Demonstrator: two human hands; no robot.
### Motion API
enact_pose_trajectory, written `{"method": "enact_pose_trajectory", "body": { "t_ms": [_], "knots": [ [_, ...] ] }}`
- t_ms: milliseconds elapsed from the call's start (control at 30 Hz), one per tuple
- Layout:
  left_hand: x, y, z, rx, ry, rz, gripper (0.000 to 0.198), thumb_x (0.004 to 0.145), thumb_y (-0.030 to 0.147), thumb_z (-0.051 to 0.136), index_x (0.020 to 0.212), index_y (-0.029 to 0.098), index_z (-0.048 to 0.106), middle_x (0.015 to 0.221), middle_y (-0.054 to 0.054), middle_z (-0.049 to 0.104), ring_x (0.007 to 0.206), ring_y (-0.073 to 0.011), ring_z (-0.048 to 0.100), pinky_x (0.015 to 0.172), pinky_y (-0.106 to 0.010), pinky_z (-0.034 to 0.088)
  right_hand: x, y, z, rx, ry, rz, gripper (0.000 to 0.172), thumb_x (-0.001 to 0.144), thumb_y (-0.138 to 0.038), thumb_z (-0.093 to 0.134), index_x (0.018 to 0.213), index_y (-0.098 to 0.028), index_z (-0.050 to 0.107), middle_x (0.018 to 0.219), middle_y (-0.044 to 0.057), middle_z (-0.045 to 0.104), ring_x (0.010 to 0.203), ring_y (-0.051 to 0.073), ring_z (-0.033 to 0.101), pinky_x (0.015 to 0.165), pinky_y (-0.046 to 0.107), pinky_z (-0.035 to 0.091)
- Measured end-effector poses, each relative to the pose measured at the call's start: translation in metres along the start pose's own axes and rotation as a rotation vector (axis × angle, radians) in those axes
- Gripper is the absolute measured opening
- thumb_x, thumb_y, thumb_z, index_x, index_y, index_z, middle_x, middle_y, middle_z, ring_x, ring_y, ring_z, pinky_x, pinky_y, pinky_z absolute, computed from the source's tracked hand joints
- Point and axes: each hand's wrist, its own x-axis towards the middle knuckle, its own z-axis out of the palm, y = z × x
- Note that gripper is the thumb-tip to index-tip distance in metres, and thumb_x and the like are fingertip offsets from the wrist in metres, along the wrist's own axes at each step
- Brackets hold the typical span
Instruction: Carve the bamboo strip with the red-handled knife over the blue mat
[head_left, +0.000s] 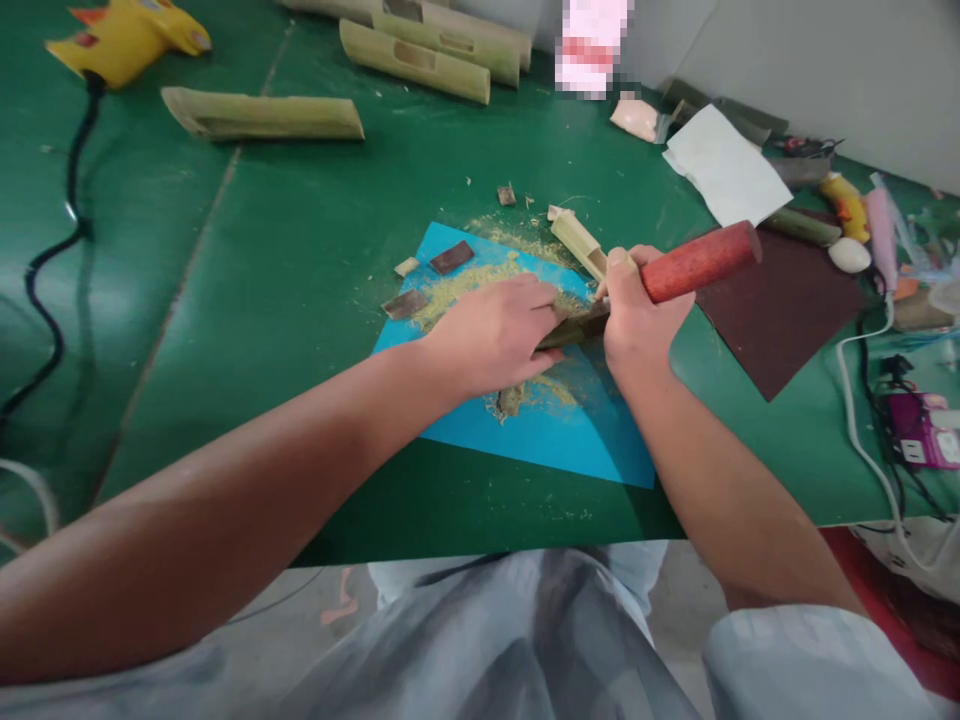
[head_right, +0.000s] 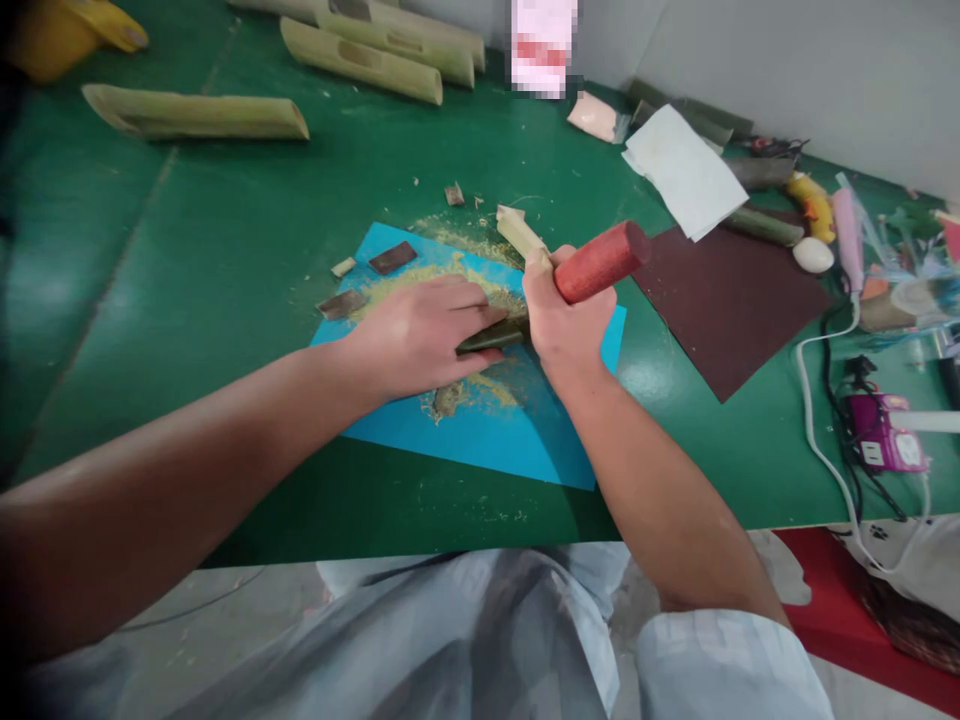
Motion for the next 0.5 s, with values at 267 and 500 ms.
{"method": "enact_pose_trajectory", "body": {
  "t_ms": [267,500],
  "knots": [
    [0.001,0.002,-0.009,-0.012,0.040,0.008,0.031,0.096,0.032,0.060,0.111,0.010,0.075,0.104,-0.014,0.069,0.100,-0.0308,0.064,0.090,-0.045,0.051,0.013,-0.024,-0.020,0.044,0.050,-0.186,0.042,0.097,-0.050,0.061,0.064,-0.027,0.050,0.060,-0.004,0.049,0.055,0.013,0.052,0.062,0.033,0.052],
    [-0.003,-0.005,-0.002,-0.136,0.169,-0.020,0.027,0.088,0.023,0.066,0.112,0.017,0.076,0.113,-0.011,0.073,0.108,-0.0293,0.065,0.097,-0.047,0.050,0.027,-0.043,-0.025,0.061,0.098,-0.163,0.045,0.096,-0.049,0.060,0.059,-0.029,0.045,0.055,-0.003,0.048,0.051,0.014,0.047,0.057,0.034,0.049]
  ]
}}
